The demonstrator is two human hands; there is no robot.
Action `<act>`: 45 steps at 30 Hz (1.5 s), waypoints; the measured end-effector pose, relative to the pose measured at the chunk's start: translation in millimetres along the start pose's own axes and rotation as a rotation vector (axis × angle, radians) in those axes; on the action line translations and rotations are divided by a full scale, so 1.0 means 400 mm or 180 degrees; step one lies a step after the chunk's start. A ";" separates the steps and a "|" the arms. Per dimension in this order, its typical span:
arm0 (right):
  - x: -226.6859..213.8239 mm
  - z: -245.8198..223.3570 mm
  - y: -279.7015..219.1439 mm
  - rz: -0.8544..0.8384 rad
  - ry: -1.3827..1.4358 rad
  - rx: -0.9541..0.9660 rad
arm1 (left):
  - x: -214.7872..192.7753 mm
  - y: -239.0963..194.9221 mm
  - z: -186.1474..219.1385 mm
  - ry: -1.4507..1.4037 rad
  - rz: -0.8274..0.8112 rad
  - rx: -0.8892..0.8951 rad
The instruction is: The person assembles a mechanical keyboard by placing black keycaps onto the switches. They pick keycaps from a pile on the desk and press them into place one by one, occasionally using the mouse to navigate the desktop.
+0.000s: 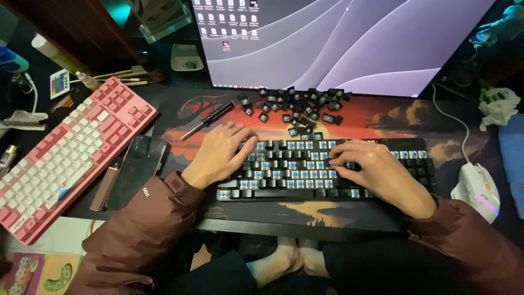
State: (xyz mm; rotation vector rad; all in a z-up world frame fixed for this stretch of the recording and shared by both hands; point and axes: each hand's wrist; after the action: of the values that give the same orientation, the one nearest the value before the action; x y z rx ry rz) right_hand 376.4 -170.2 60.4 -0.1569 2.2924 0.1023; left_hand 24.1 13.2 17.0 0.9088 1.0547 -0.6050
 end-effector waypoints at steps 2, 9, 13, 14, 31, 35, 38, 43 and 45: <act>0.000 0.006 0.006 -0.0044 -0.0039 0.0006 | 0.008 0.000 -0.007 0.0040 -0.0004 0.0024; -0.005 0.005 0.012 -0.0155 -0.0249 -0.0035 | 0.005 0.000 -0.005 0.0050 0.0002 0.0022; -0.013 -0.010 0.005 -0.0019 -0.0037 -0.0005 | 0.005 0.001 -0.005 0.0061 0.0038 0.0013; -0.007 -0.002 0.005 -0.0071 -0.0102 -0.0008 | 0.004 0.000 -0.004 0.0056 0.0037 0.0006; 0.015 0.028 0.008 -0.0018 -0.0136 -0.0047 | 0.006 -0.001 -0.005 -0.0002 -0.0006 -0.0014; 0.018 0.027 0.005 -0.0079 -0.0312 -0.0132 | 0.009 -0.004 -0.004 0.0059 -0.0009 -0.0002; 0.013 0.029 0.009 -0.0084 -0.0409 -0.0263 | 0.005 0.000 -0.005 0.0051 0.0002 -0.0016; 0.018 0.028 0.001 -0.0089 -0.0508 -0.0377 | 0.006 -0.002 -0.003 0.0019 0.0004 -0.0031; 0.025 0.035 -0.003 -0.0081 -0.0758 -0.0546 | 0.009 -0.003 -0.004 0.0035 0.0019 -0.0030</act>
State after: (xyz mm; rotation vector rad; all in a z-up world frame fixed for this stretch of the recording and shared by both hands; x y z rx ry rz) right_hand 380.3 -170.6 43.8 -0.2490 2.0425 0.2896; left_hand 24.0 13.8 13.0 0.9077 1.0634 -0.5902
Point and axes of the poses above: each hand's wrist, its own y-axis towards the middle knuckle, its own x-axis out of the palm, z = x × y, and after that the axes turned 11 degrees about y, right-handed
